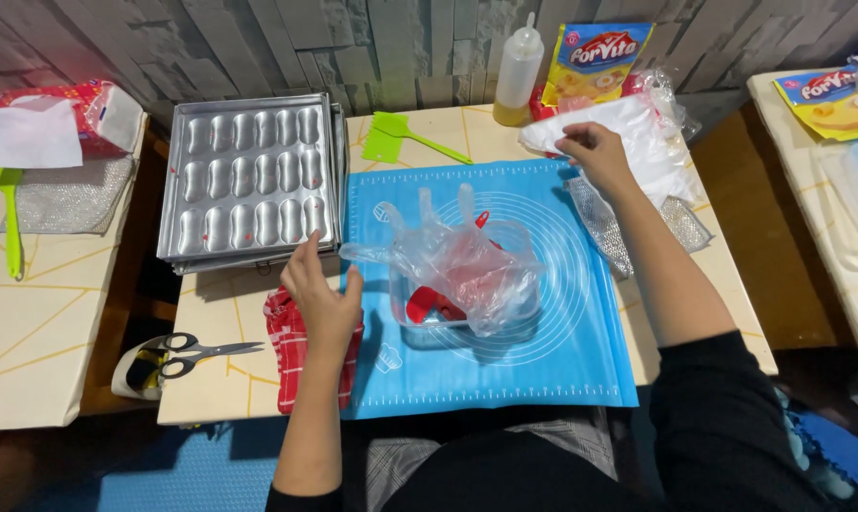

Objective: Kneading and mixing a red dough-like substance in a plastic container, including adding liquid from a bottle.

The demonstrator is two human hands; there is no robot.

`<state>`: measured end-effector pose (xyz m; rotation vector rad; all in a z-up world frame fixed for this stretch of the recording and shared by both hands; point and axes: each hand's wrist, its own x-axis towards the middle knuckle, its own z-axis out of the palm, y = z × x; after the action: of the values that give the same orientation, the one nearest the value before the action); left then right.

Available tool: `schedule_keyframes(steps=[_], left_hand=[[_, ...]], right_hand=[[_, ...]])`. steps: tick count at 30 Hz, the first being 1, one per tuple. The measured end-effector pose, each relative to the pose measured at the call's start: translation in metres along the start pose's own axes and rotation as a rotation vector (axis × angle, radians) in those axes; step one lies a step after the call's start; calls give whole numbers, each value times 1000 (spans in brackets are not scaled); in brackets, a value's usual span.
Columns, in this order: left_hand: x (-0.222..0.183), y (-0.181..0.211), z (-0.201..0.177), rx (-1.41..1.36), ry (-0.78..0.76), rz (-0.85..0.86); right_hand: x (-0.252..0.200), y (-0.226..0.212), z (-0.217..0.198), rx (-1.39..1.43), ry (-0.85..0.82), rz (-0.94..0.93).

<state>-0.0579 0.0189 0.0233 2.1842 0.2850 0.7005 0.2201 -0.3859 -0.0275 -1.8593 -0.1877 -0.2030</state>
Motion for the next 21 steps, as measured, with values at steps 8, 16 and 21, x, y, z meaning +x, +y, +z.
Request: schedule_keyframes(steps=[8, 16, 21], left_hand=[[-65, -58, 5, 75, 210, 159], [-72, -87, 15, 83, 208, 108], [-72, -86, 14, 68, 194, 109]], right_hand=[[115, 18, 72, -194, 86, -240], [152, 36, 93, -198, 184, -235], [137, 5, 84, -57, 229, -442]])
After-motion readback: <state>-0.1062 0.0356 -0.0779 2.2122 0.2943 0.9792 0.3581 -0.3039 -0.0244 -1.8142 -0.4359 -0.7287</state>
